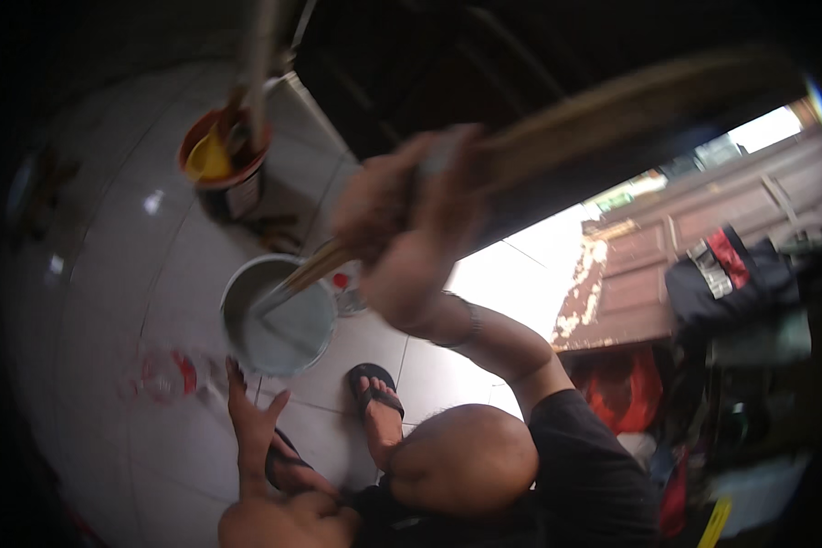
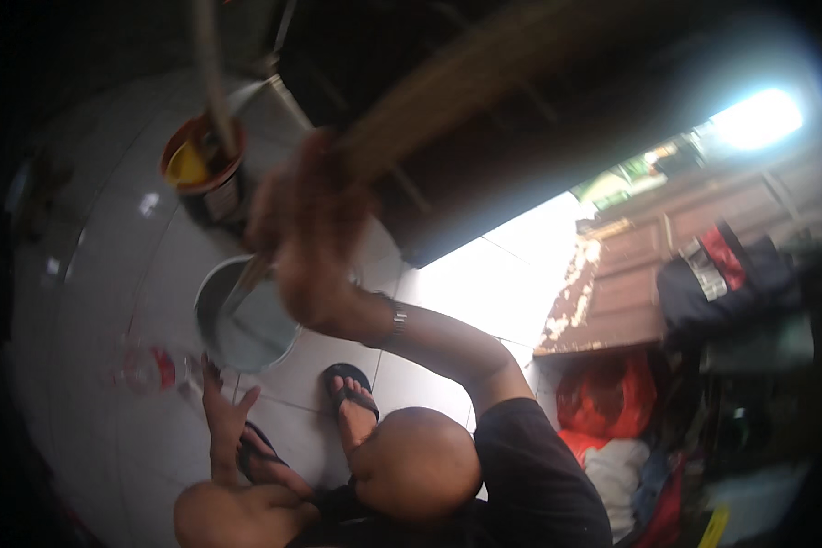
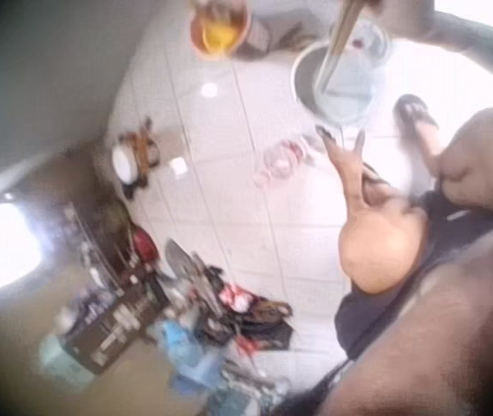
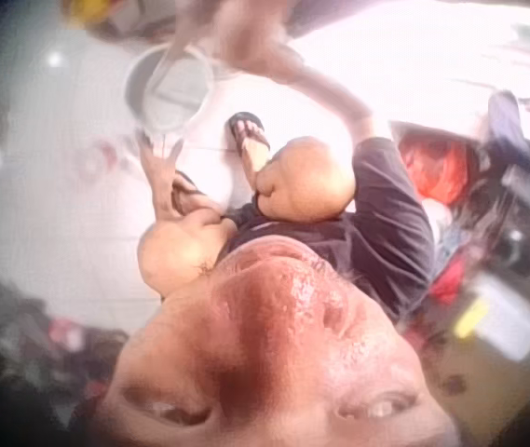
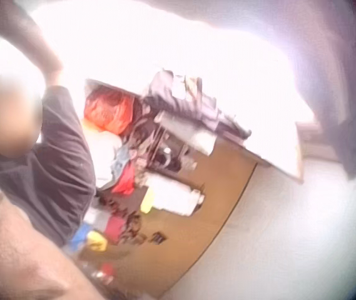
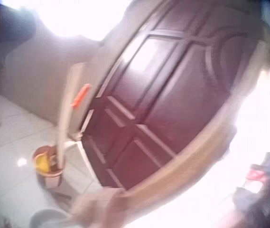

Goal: The person mixes a light-colored liquid in a bucket using a wooden stick. They then walk to a balcony to retrieve a second bucket, return indoors, and pour water from a plastic bottle into the second bucket. Finally, they pour the contents of the first bucket into the second and stir the combined mixture.

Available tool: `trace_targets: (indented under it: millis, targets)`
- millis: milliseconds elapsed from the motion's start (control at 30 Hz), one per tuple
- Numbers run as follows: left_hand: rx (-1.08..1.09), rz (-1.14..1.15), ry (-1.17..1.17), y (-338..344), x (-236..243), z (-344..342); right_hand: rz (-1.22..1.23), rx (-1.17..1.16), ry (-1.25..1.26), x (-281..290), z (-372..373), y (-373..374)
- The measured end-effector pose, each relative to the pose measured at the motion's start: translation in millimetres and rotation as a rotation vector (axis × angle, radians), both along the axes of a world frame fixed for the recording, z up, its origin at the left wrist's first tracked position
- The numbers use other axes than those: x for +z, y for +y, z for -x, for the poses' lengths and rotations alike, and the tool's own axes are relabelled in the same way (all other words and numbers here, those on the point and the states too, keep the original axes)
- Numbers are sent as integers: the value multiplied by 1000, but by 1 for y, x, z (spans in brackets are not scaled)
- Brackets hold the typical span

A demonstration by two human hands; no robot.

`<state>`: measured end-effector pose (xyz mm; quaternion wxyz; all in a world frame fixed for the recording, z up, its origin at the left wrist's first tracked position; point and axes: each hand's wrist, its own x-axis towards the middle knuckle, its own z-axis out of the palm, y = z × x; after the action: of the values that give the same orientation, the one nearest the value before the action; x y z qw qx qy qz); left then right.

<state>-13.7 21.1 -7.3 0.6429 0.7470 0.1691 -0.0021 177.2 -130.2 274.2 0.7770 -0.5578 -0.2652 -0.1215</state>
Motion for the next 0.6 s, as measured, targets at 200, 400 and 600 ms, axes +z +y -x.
trace_targets:
  millis: [200,400,600]
  targets:
    - [-202,-205,133,30,30,26,245,59,50,-8,6,22]
    - [-106,61,81,41,35,41,606,-67,-266,20,3,28]
    - [-221,266,293,38,103,25,752,2,-108,42,-15,24]
